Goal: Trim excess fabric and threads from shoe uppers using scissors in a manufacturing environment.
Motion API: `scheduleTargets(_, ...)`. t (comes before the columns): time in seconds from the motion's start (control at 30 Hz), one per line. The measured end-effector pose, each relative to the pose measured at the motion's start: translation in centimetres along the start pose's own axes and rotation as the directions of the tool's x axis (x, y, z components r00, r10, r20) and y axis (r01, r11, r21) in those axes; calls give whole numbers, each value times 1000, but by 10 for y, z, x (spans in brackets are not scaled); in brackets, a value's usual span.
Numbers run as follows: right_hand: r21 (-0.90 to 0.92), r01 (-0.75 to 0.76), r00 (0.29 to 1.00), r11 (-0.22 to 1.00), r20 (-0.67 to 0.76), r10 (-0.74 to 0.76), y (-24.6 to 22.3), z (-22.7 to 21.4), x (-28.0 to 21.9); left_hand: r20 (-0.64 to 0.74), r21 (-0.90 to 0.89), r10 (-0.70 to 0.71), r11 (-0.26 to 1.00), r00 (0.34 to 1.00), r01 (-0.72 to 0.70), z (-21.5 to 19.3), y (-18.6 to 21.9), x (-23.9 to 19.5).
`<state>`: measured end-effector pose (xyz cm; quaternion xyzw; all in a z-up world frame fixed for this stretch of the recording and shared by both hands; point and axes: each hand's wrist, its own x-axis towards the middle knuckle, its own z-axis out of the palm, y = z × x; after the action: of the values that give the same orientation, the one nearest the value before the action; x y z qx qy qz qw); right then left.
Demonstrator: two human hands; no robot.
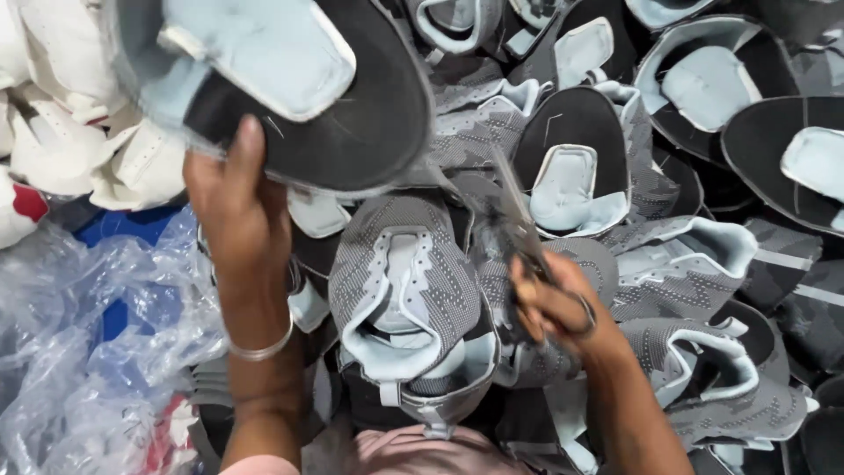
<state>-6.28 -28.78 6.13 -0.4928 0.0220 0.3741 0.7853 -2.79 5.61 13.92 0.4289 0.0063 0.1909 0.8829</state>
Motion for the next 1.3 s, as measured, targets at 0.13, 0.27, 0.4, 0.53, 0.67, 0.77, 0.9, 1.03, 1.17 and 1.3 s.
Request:
scheduleTargets(0.13,-293,218,967,931,-61,-246,88,-41,-61,-9,306,-135,943,991,131,-7,-20,-110)
scheduleTargets(0.27,-232,170,973,958,-115,-201,142,-57,-61,60,762,-620,535,782,365,18,-35,-152)
scheduleTargets(0.4,-91,83,967,992,-235,-103,67,56,-33,500,666,-394,744,772,-52,44,-30,-145)
scheduleTargets(0.53,64,29,937,998,-349,-5,-4,130,-10,433,654,-183,738,883,-168,24,-40,-140)
scheduleTargets(0.67,202,-21,897,979,-429,108,53,45,-30,314,828,174,430,933,-359,-25,-59,-124)
scheduleTargets(0.77,60,88,978,994,-195,-75,63,30,-52,68,909,107,404,992,-106,-27,-51,-104)
scheduleTargets(0.9,-218,153,907,964,-356,-224,65,32,-68,186,834,49,520,981,-184,-2,-38,-111)
scheduleTargets(1.03,-183,285,734,941,-590,-337,51,56,-73,289,753,-259,656,922,-51,56,-5,-132)
scheduleTargets(1.17,-2,489,555,872,-770,-314,39,48,-70,464,635,-226,759,857,-144,54,-46,-120)
scheduleTargets(1.3,-79,485,584,871,-712,-390,78,-3,-60,341,902,-482,410,807,-135,14,-105,-103)
